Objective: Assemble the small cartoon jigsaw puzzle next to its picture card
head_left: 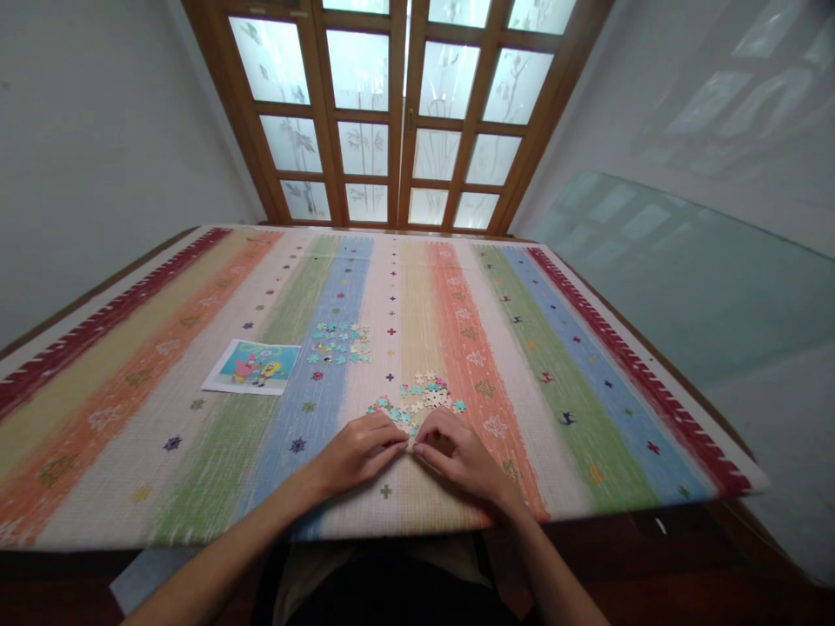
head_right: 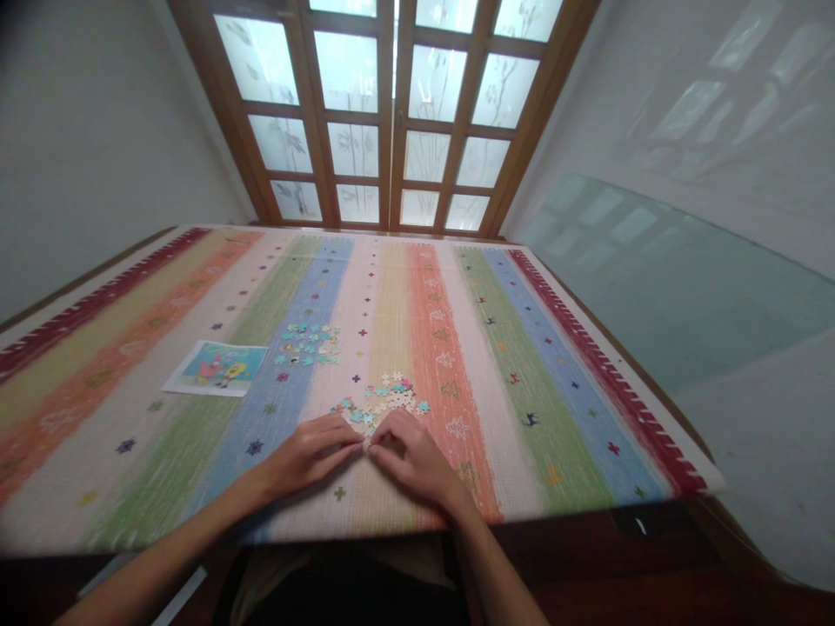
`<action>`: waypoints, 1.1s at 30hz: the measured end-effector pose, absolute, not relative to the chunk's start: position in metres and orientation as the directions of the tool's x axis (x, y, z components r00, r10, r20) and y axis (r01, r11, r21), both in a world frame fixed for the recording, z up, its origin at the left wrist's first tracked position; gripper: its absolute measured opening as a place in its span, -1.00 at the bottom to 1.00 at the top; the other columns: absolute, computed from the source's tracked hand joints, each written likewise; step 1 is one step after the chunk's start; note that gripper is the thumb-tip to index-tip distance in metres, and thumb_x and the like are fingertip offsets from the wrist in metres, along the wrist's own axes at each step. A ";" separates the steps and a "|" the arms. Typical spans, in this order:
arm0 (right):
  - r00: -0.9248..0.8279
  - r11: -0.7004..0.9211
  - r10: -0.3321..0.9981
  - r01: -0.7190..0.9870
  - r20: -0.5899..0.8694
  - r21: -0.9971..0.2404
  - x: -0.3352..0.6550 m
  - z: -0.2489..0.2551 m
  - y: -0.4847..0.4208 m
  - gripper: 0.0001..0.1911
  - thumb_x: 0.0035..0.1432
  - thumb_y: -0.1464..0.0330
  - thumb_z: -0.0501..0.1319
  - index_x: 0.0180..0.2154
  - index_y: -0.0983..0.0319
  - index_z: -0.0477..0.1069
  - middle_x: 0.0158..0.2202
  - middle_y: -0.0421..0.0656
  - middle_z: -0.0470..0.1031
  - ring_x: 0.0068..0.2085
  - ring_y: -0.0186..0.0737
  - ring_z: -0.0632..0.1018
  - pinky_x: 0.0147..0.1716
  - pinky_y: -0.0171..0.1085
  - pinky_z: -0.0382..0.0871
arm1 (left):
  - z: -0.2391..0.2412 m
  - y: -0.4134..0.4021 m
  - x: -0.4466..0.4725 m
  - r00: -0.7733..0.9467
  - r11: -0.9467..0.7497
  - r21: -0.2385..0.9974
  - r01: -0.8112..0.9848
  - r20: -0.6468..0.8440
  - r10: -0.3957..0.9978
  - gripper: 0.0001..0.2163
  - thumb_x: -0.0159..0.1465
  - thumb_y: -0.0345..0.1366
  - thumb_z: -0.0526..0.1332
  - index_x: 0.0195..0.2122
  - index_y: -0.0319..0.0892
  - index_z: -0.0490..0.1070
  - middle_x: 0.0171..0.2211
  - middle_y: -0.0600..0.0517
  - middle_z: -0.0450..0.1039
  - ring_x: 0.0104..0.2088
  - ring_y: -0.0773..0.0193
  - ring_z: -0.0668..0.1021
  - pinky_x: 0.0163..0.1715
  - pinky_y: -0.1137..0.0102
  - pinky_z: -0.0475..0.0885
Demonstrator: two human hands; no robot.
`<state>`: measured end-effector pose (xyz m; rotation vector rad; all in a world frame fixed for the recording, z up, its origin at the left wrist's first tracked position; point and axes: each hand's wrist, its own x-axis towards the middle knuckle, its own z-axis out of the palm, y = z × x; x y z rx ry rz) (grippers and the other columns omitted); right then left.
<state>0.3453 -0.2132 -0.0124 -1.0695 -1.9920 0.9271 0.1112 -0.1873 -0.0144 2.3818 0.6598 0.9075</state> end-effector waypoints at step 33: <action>-0.459 0.551 0.833 0.740 0.309 -0.387 0.364 -0.020 -0.168 -0.83 0.33 0.45 0.19 -0.25 0.19 0.55 -0.23 -0.05 0.42 -0.20 -0.10 0.44 -0.21 -0.16 0.35 | -0.028 -0.117 -0.027 0.341 -0.435 0.254 0.864 0.339 0.877 -0.70 0.37 -0.20 0.06 -0.28 -0.11 0.60 -0.33 -0.09 0.51 -0.27 0.06 0.54 -0.20 0.21 0.46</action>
